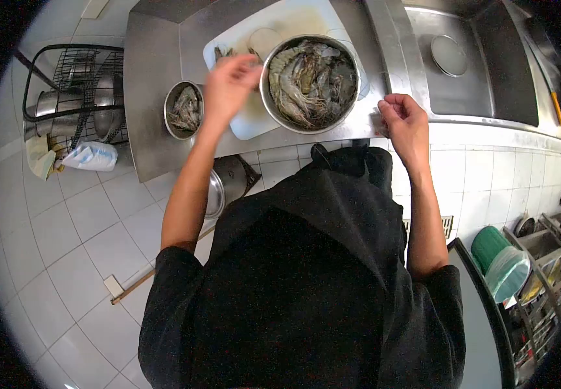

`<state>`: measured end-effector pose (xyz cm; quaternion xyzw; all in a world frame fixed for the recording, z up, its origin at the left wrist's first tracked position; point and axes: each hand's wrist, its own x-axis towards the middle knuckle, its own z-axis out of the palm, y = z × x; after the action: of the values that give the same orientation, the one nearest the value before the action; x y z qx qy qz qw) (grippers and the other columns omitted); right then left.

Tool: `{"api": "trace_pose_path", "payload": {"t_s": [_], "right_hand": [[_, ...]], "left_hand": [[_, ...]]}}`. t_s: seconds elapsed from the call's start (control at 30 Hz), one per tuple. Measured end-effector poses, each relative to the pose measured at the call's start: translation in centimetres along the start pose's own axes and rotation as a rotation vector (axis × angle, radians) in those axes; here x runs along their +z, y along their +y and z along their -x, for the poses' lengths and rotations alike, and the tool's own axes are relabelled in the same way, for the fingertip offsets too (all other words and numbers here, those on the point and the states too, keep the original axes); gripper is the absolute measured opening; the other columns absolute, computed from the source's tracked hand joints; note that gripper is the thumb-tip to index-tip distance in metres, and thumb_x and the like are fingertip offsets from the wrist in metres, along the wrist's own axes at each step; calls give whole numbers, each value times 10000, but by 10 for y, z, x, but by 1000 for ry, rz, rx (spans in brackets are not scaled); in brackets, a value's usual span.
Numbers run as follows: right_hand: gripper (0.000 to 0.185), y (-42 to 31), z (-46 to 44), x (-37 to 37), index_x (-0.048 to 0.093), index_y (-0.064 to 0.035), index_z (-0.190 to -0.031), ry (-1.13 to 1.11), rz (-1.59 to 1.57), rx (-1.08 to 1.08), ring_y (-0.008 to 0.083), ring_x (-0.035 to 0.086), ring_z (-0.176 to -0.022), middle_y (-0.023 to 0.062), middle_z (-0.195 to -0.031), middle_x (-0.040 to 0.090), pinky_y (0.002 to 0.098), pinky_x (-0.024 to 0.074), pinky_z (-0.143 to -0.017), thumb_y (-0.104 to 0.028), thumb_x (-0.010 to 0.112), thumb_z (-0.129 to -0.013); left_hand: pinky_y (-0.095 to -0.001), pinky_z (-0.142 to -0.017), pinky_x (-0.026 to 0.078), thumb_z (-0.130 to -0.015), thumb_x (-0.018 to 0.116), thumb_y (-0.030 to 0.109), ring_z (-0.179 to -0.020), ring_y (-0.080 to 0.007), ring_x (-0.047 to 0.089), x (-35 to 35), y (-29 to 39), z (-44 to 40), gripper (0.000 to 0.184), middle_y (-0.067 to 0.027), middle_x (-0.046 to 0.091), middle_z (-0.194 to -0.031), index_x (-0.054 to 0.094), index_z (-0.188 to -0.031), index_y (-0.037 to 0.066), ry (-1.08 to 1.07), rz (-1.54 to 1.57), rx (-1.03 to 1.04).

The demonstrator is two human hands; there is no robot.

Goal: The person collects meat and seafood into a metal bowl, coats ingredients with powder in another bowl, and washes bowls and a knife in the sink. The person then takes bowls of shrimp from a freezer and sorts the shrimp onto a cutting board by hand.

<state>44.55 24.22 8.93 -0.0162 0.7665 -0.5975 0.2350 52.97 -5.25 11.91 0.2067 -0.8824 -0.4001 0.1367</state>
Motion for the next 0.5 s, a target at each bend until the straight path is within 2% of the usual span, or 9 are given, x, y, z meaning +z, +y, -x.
{"api": "trace_pose_path", "payload": {"t_s": [0.07,0.1,0.17,0.27,0.43,0.5], "right_hand": [[193,4,0,-1,596,20,-956,8,-10,3,77,519,-639,20,-742,588,215,422,-593,-139,610,-848],[192,5,0,-1,597,16,-956,10,-23,-3,77,519,-635,17,-739,586,214,419,-583,-141,610,-847],[189,4,1,-1,598,12,-956,16,-12,-3,76,519,-632,15,-739,585,214,418,-574,-142,610,-848],[200,0,2,-1,598,23,-961,31,-27,8,75,521,-642,20,-748,590,212,423,-570,-137,614,-843],[208,3,3,-5,602,36,-955,55,-67,10,72,523,-656,26,-761,599,210,428,-578,-134,621,-836],[196,8,2,-8,609,29,-945,74,-50,-30,67,523,-658,21,-757,600,212,428,-582,-134,621,-837]], "left_hand": [[-401,-663,493,-739,672,242,-714,-268,627,26,35,17,250,-126,632,-775,664,-883,38,-234,-235,161],[-409,-654,498,-730,664,217,-707,-302,625,41,45,23,220,-153,627,-785,655,-817,15,-218,-372,210],[-401,-607,499,-735,681,270,-672,-310,625,66,46,25,289,-174,621,-727,638,-747,-15,-115,-569,248],[-429,-606,499,-718,689,255,-655,-336,624,86,35,15,313,-194,619,-719,613,-705,-49,-31,-661,249],[-428,-606,498,-676,692,216,-641,-352,622,90,27,9,270,-208,625,-705,609,-671,-41,-13,-639,201],[-402,-645,504,-659,675,203,-706,-341,631,83,30,10,264,-215,622,-720,607,-694,-50,-34,-557,90]]}}
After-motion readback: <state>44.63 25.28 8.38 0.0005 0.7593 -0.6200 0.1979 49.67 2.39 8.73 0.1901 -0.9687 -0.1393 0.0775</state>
